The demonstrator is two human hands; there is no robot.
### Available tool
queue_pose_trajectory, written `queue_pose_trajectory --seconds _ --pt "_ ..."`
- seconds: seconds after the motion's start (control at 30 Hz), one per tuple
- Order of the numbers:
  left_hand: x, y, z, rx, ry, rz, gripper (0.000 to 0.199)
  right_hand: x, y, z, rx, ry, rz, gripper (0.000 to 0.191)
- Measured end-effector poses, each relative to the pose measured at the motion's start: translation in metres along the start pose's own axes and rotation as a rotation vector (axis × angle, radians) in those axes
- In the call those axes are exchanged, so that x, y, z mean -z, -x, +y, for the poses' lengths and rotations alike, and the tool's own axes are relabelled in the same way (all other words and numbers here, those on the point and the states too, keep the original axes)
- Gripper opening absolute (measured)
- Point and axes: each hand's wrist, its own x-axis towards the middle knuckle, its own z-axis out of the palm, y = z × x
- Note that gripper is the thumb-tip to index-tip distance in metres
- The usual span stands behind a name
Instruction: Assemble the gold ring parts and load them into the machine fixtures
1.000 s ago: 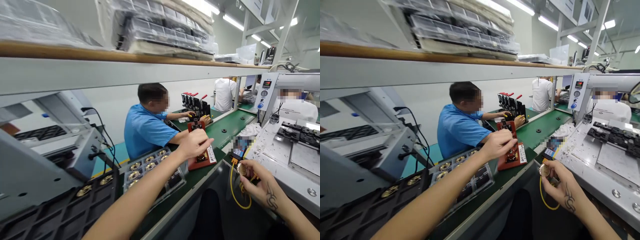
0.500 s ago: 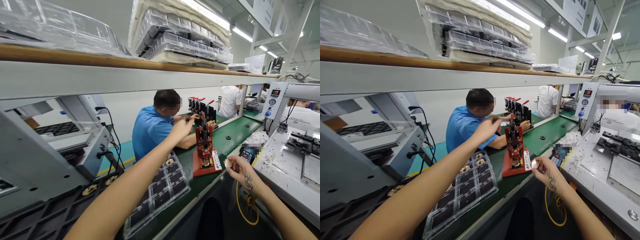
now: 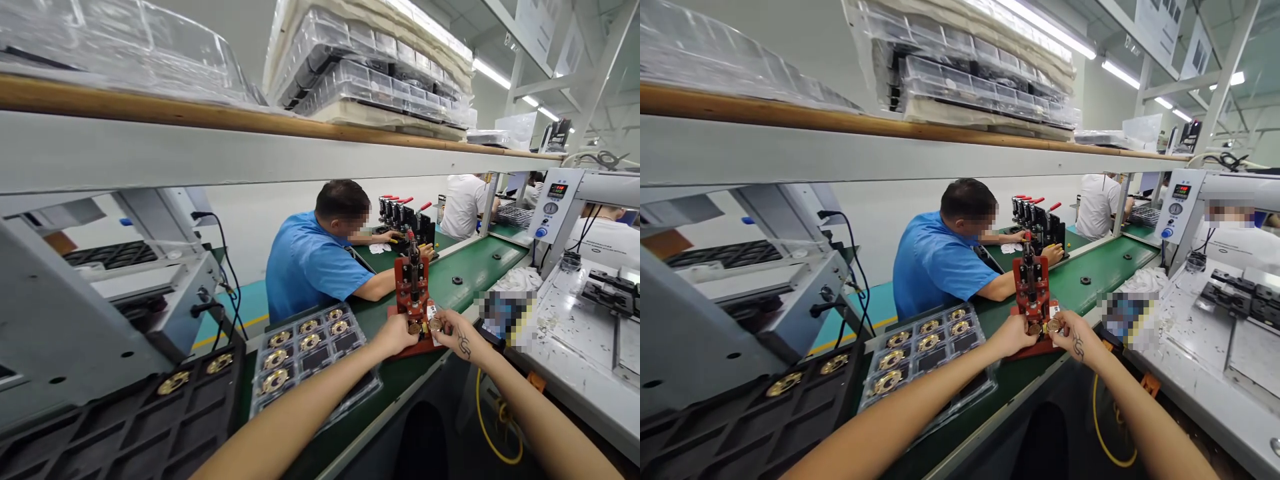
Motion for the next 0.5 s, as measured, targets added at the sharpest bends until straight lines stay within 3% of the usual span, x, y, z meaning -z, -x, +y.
queue_pose_trajectory --seconds 0.1,0.17,0.37,0.5 --pt "0.01 0.01 -0.002 -0.004 0.035 0.028 0.018 -0.007 -0.007 0.008 0.001 0.006 -0.051 0.015" --pt "0.026 0.022 -0.005 0.005 0.062 0.05 0.02 -0.014 -0.017 0.01 0.026 0.013 -0.101 0.017" --pt "0.107 0.072 -0.011 0.057 0.254 0.097 0.04 -0.033 -0.044 -0.002 0.109 0.018 -0.21 0.024" --pt "0.155 0.121 -0.02 0.192 0.55 0.236 0.052 -0.02 -0.038 -0.012 0.108 0.037 -0.177 0.026"
